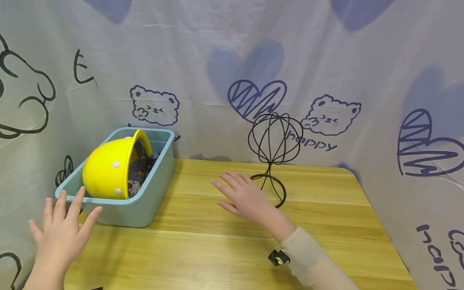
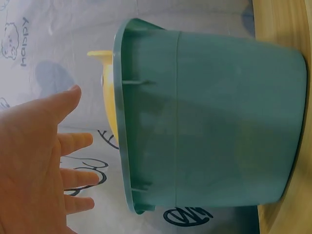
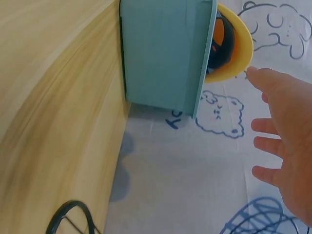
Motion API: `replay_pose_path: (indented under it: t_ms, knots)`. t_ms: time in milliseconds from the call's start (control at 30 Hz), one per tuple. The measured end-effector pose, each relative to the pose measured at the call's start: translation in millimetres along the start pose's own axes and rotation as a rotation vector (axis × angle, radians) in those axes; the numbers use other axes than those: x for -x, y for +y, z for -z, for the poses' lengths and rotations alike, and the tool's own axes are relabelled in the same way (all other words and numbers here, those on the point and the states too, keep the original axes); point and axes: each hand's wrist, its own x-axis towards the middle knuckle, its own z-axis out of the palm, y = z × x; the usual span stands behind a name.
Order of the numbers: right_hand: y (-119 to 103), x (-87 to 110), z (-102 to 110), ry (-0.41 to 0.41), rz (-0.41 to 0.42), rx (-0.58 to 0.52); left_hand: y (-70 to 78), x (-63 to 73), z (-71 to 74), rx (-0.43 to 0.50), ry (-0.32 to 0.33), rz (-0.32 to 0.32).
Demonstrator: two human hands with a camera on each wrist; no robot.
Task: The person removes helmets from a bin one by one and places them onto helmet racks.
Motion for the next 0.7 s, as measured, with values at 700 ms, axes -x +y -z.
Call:
replay_pose_path:
  t_ms: [700]
  knots:
    - [-6.4, -67.9, -9.3, -0.039, 0.13, 0.042, -33.2, -44.9, -2.4, 0.001, -0.13, 0.04]
